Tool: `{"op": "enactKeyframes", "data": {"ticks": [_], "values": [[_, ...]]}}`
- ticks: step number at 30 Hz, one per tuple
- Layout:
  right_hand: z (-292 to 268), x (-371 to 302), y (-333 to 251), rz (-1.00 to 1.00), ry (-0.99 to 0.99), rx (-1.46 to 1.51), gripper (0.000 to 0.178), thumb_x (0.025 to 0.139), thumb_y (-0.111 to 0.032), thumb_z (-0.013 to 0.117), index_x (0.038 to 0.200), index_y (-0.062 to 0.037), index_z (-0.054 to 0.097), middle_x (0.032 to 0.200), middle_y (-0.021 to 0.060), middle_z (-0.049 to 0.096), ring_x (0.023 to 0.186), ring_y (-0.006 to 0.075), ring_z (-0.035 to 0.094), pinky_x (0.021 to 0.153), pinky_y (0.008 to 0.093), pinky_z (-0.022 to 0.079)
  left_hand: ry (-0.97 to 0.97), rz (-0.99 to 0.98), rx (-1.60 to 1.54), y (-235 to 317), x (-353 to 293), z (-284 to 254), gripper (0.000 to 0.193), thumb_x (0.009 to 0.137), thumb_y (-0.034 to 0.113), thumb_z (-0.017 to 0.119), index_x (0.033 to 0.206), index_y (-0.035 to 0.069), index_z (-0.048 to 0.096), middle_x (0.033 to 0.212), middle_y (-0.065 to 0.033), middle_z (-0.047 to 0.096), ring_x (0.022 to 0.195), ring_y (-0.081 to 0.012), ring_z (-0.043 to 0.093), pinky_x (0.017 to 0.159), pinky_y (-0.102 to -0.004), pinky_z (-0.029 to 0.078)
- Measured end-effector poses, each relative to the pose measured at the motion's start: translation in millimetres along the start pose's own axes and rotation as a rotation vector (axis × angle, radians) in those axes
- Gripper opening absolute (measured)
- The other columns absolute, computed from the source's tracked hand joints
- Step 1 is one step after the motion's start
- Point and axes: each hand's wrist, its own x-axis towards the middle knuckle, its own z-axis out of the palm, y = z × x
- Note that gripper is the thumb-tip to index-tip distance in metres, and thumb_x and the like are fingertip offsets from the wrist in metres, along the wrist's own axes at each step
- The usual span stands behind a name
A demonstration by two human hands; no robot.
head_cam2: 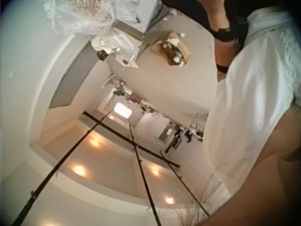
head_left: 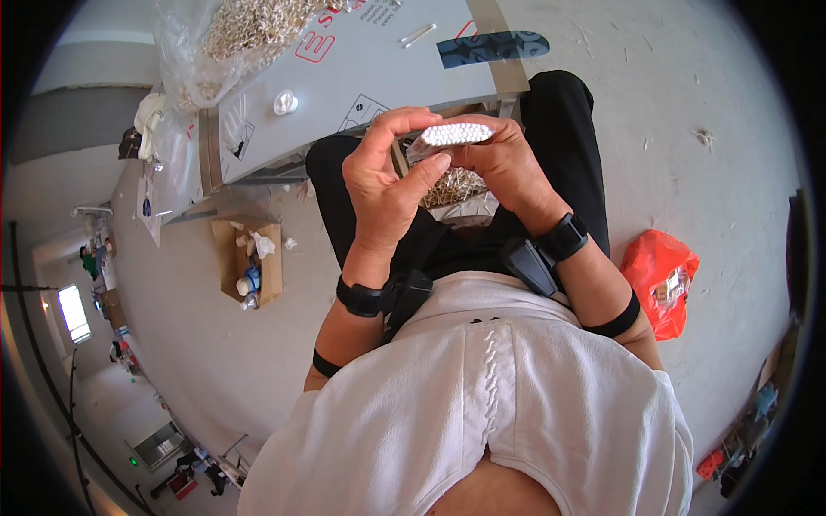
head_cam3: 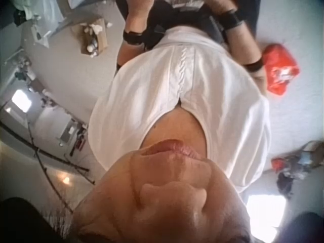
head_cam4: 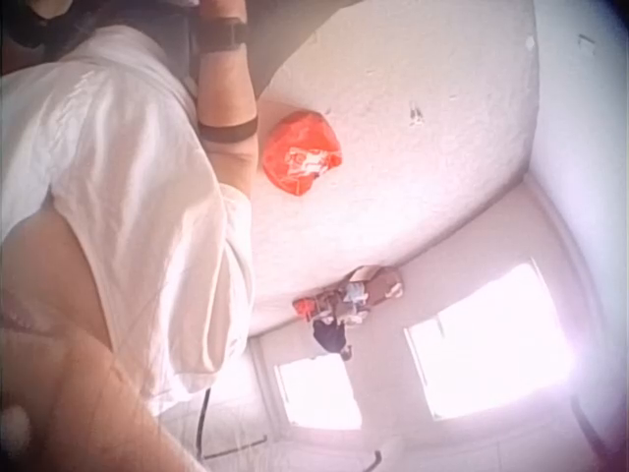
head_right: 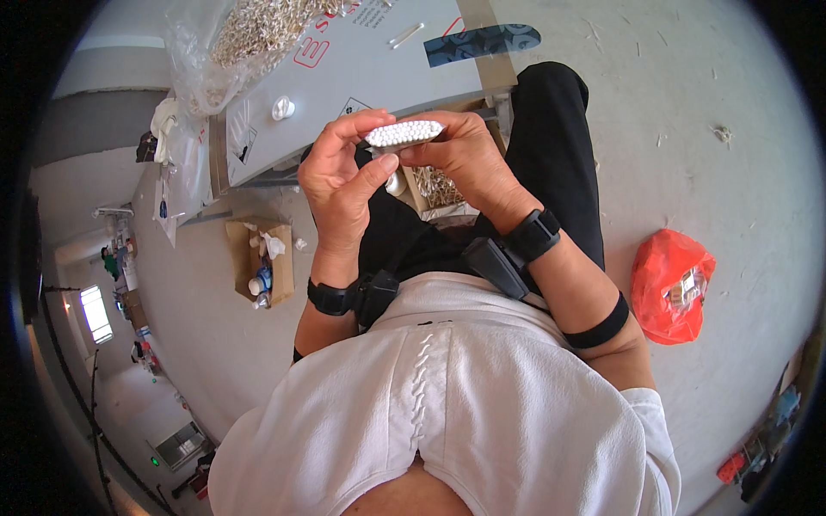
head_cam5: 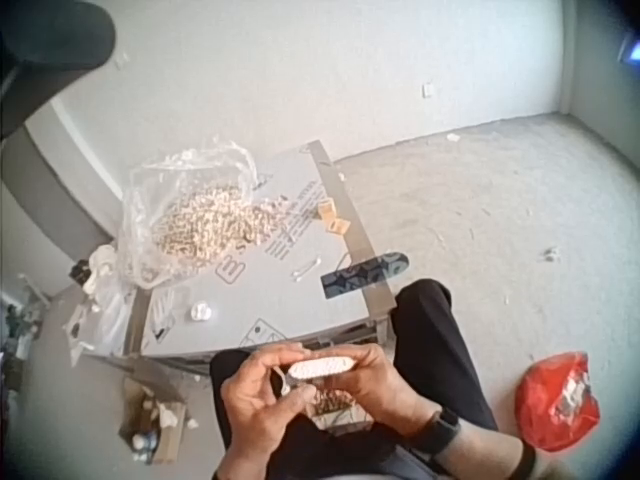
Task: Organizing, grouping, and packaging cotton swabs into small plastic containers.
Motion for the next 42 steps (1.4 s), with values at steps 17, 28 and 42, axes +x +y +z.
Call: {"op": "enactKeyframes", "data": {"ticks": [17, 28, 42], "values": [[-9, 4, 7, -0.03, 0.023, -0.02, 0.023, 0.083, 0.006, 0.066, 0.105, -0.0003, 0.071, 0.099, 0.0087, 0.071, 0.092, 0.0175, 0.068, 0.086, 0.0316, 0.056, 0.032, 0.017, 0.019, -6, 1, -4, 0.026, 0.074, -0.009, 0.071, 0.098, 0.0, 0.068, 0.101, -0.0083, 0.067, 0.101, -0.0167, 0.061, 0.091, -0.0279, 0.045], [-9, 4, 6, -0.133, 0.05, -0.15, 0.025, 0.082, 0.008, 0.066, 0.103, -0.0023, 0.073, 0.096, 0.0057, 0.072, 0.091, 0.0137, 0.067, 0.086, 0.0282, 0.054, 0.028, -0.007, 0.087, -6, 3, -1, 0.028, 0.072, -0.008, 0.073, 0.098, 0.001, 0.069, 0.099, -0.0068, 0.067, 0.098, -0.0165, 0.062, 0.09, -0.0288, 0.047], [-6, 3, 5, -0.133, 0.057, -0.156, 0.023, 0.081, 0.004, 0.07, 0.103, -0.0027, 0.073, 0.091, 0.0065, 0.073, 0.083, 0.0116, 0.066, 0.079, 0.0257, 0.054, 0.009, -0.004, 0.168, -9, 2, -1, 0.031, 0.07, -0.002, 0.078, 0.099, 0.002, 0.068, 0.099, -0.0048, 0.068, 0.093, -0.015, 0.062, 0.085, -0.0288, 0.049]]}}
